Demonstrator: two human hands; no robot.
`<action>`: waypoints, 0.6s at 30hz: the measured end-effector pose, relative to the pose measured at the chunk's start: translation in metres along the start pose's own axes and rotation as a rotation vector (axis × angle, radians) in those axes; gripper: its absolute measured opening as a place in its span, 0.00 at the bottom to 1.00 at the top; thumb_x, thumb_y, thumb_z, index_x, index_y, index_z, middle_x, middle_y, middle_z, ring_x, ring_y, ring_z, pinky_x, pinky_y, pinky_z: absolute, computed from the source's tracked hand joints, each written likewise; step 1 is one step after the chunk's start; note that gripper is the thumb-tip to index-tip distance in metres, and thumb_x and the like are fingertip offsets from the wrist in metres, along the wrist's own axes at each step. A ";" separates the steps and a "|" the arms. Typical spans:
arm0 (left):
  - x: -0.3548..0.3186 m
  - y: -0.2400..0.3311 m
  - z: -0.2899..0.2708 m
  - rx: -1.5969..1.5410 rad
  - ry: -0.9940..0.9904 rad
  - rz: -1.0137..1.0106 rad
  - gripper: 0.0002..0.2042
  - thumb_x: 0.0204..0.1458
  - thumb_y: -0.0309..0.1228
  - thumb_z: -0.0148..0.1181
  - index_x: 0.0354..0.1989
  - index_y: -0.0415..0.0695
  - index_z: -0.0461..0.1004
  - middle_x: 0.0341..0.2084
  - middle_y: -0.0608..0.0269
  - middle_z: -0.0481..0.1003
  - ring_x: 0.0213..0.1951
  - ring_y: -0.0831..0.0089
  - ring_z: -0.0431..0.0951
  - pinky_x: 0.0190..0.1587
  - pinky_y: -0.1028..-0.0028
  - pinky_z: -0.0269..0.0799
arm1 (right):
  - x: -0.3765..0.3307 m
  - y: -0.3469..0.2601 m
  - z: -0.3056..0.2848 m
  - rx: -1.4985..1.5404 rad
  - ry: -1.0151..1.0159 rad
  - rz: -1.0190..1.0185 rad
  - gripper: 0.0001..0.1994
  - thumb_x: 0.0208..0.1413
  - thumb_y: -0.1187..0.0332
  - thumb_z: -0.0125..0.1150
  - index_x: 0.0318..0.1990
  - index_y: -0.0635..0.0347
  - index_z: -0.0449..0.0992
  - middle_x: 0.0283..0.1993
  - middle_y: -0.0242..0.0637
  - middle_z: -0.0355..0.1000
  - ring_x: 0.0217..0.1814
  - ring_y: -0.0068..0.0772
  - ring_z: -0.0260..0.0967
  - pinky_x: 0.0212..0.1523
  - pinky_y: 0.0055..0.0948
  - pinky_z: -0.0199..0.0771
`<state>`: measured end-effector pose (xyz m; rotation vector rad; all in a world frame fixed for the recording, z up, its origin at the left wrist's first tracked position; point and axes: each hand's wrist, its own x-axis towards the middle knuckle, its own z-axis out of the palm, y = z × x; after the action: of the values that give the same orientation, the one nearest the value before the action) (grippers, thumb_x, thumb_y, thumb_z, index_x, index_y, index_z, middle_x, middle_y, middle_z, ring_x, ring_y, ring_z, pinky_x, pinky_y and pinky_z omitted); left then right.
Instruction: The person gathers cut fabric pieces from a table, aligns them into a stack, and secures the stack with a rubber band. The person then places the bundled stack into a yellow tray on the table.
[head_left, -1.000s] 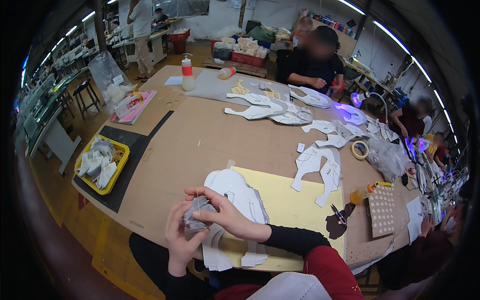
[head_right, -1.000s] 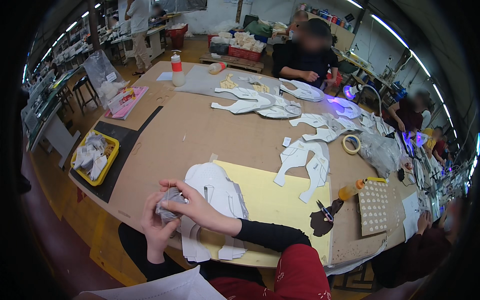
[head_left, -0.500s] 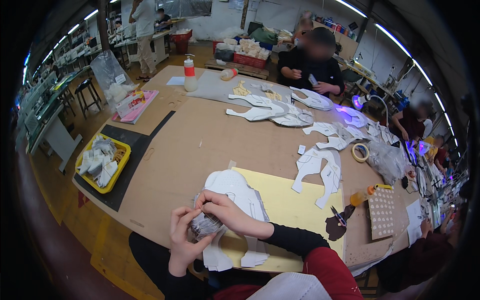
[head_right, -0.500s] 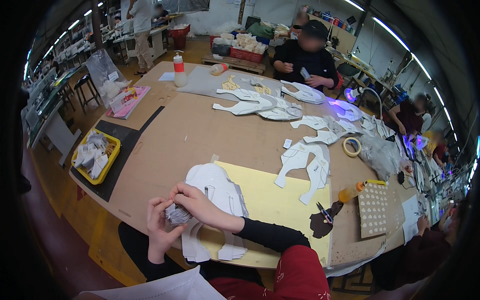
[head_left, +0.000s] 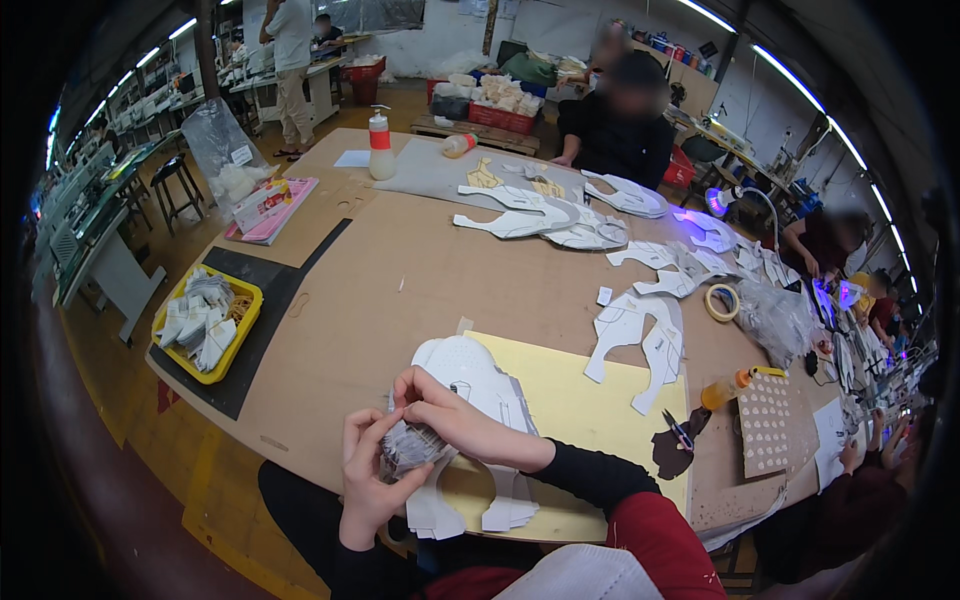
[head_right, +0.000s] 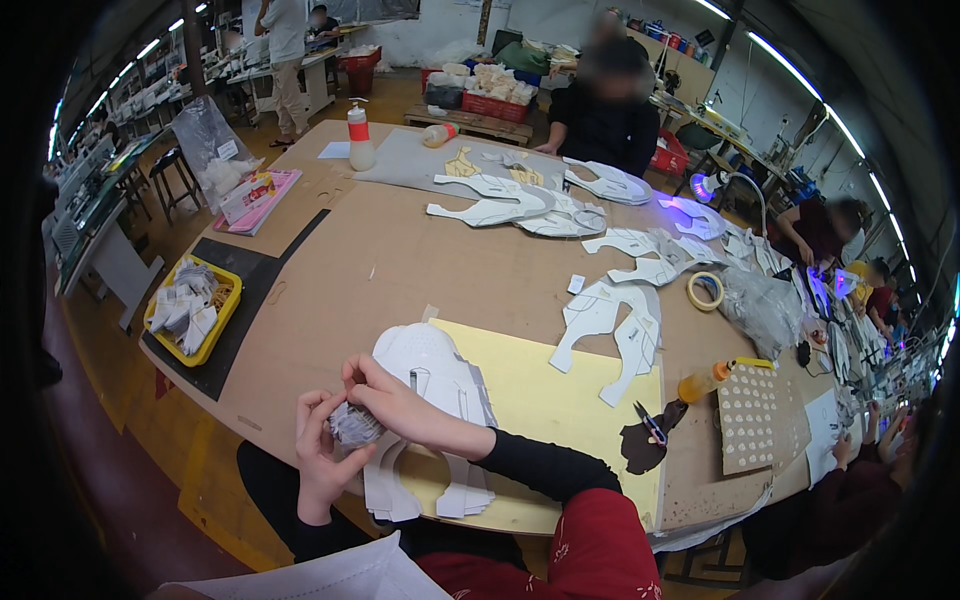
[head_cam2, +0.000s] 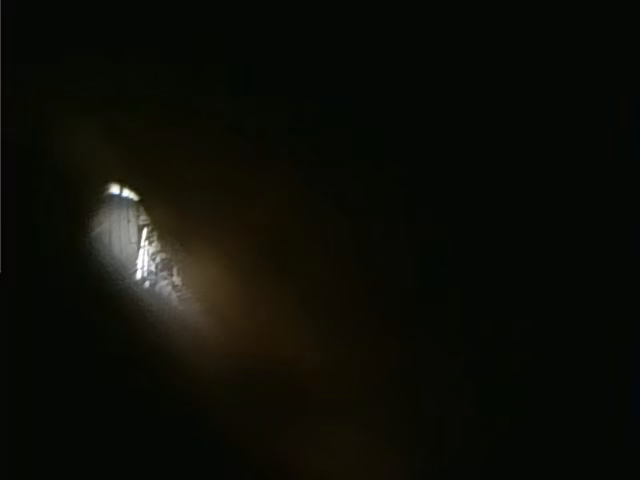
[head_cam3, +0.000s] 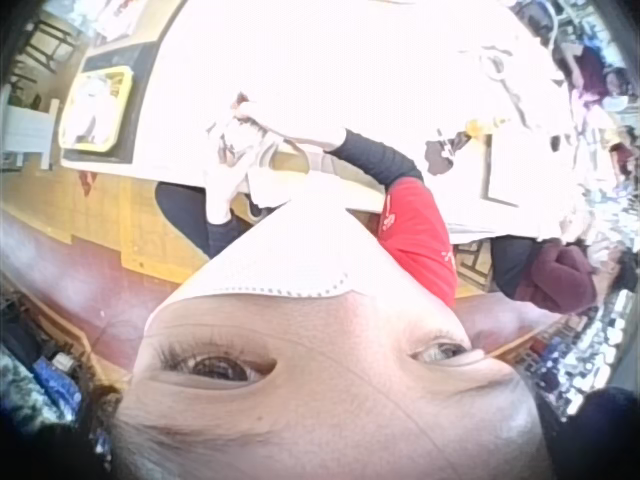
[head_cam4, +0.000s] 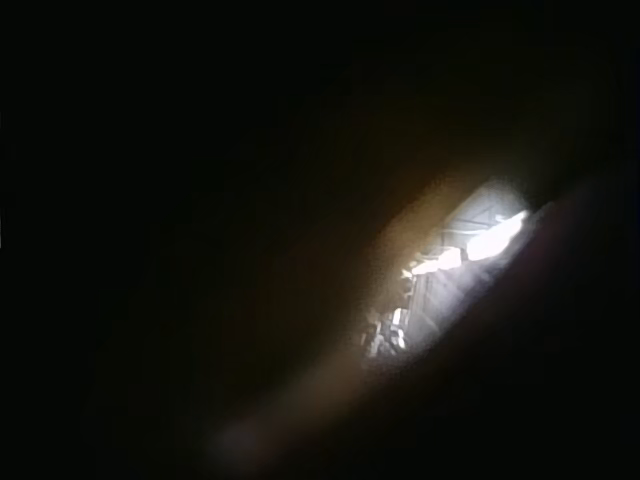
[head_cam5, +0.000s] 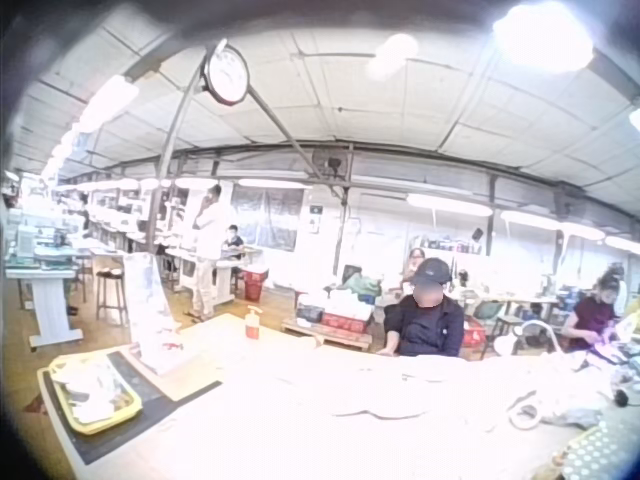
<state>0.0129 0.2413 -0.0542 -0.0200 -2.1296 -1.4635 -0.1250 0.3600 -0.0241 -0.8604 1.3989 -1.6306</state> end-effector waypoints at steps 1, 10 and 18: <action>0.000 0.000 0.000 -0.019 0.011 -0.018 0.35 0.38 0.20 0.72 0.60 0.37 0.66 0.52 0.55 0.59 0.54 0.64 0.69 0.53 0.68 0.71 | 0.000 -0.002 0.000 0.003 -0.008 0.015 0.08 0.62 0.68 0.47 0.47 0.56 0.63 0.43 0.30 0.61 0.45 0.19 0.59 0.40 0.22 0.64; 0.008 -0.006 0.003 -0.385 0.210 -0.130 0.32 0.45 0.22 0.69 0.61 0.36 0.64 0.53 0.57 0.64 0.56 0.66 0.70 0.60 0.66 0.67 | -0.003 -0.029 0.005 -0.054 0.044 -0.029 0.14 0.66 0.67 0.49 0.57 0.56 0.65 0.51 0.31 0.64 0.55 0.22 0.60 0.57 0.25 0.61; 0.023 0.008 0.000 -0.882 0.399 -0.409 0.28 0.53 0.23 0.63 0.63 0.37 0.62 0.54 0.58 0.70 0.57 0.70 0.70 0.61 0.71 0.64 | -0.012 -0.042 -0.003 -0.251 0.137 -0.189 0.11 0.62 0.69 0.58 0.50 0.58 0.72 0.48 0.32 0.68 0.49 0.25 0.66 0.50 0.25 0.65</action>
<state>-0.0041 0.2380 -0.0374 0.3653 -1.0866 -2.3059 -0.1283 0.3752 0.0173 -1.0692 1.6871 -1.7048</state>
